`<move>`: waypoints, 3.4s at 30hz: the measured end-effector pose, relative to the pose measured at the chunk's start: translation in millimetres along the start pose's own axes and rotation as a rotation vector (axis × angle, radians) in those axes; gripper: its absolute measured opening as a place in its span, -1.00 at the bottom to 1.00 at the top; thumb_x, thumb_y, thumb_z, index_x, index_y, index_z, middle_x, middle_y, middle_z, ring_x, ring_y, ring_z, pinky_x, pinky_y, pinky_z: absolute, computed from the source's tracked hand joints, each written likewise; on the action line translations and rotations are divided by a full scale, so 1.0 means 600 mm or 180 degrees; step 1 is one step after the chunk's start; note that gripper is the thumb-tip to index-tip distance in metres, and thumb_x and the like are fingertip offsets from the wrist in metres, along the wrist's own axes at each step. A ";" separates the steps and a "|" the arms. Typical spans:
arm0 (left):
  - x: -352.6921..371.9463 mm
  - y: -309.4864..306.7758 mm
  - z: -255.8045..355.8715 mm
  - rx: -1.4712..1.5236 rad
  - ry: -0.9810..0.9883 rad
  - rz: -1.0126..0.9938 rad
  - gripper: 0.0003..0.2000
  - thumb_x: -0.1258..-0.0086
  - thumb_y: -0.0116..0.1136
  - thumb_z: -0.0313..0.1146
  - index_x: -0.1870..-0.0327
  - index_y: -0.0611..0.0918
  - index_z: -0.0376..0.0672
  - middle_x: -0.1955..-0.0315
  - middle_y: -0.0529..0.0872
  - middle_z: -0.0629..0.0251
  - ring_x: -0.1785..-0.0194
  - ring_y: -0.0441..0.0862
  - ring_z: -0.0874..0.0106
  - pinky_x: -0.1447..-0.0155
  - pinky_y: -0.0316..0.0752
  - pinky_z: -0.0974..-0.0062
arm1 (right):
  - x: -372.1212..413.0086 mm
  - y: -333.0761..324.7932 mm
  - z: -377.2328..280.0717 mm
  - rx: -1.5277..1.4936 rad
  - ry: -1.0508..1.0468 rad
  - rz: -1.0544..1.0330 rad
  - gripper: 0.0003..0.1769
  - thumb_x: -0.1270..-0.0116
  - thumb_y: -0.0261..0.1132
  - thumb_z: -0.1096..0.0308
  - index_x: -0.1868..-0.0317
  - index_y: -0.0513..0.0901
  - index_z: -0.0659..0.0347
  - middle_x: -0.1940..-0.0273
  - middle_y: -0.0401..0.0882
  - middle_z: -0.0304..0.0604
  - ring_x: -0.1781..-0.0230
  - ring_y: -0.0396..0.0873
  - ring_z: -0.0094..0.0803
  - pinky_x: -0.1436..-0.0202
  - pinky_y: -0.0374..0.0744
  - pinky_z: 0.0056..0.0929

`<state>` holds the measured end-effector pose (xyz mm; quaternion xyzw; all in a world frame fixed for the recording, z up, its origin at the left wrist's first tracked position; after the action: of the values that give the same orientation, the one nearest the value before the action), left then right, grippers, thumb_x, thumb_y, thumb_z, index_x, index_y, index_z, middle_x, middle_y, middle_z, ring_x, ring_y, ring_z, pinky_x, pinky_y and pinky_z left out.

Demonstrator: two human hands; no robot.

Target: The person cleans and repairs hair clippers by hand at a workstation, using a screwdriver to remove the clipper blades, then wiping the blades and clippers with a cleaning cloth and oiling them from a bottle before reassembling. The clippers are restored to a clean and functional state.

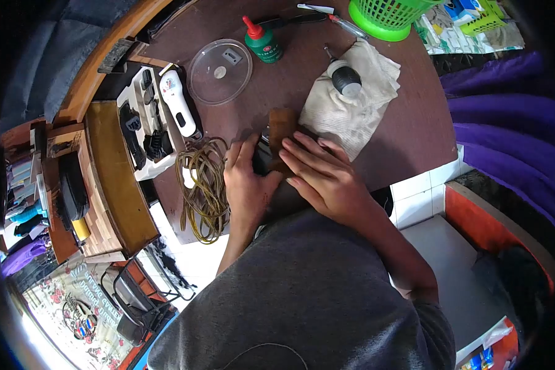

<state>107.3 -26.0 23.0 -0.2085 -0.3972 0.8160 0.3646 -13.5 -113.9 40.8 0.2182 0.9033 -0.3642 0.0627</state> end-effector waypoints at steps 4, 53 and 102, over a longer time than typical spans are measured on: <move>-0.002 0.000 0.001 0.0014 -0.0001 -0.0035 -0.33 0.06 0.47 -0.37 -0.21 0.56 -0.23 0.06 0.60 0.04 -0.04 0.56 -0.03 -0.11 0.52 0.10 | -0.002 0.003 0.008 0.0109 -0.0132 -0.0020 -0.52 -0.40 0.31 0.35 -0.30 0.60 0.26 -0.35 0.54 -0.05 -0.43 0.44 -0.18 -0.43 0.33 -0.13; -0.004 0.008 0.003 -0.0282 0.0419 0.0069 -0.33 -0.02 0.49 -0.26 -0.20 0.56 -0.33 0.02 0.65 0.05 -0.05 0.60 0.04 -0.09 0.53 0.14 | -0.076 0.040 0.016 0.0349 -0.0065 0.0106 -0.44 -0.33 0.41 0.27 -0.30 0.55 0.29 -0.31 0.55 0.01 -0.34 0.51 -0.05 -0.31 0.46 -0.15; -0.007 -0.001 -0.013 0.0109 -0.0038 0.0237 -0.34 -0.10 0.41 -0.38 -0.28 0.47 -0.37 0.00 0.59 -0.08 -0.02 0.55 -0.08 -0.07 0.49 0.12 | -0.054 0.044 -0.028 0.0728 0.0092 -0.0315 -0.18 -0.41 0.31 -0.01 -0.45 0.31 0.44 -0.52 0.15 0.25 -0.55 0.17 0.11 -0.51 0.27 0.01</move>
<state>115.3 -25.3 19.4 -0.2119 -0.3773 0.8369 0.3351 28.1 -96.6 45.4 0.1843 0.8663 -0.4643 0.0063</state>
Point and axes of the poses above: each hand's wrist, its own x-axis away from the middle knuckle, its own y-axis out of the palm, z = x × y, the point moved 9 cm from there along -x, towards the middle knuckle
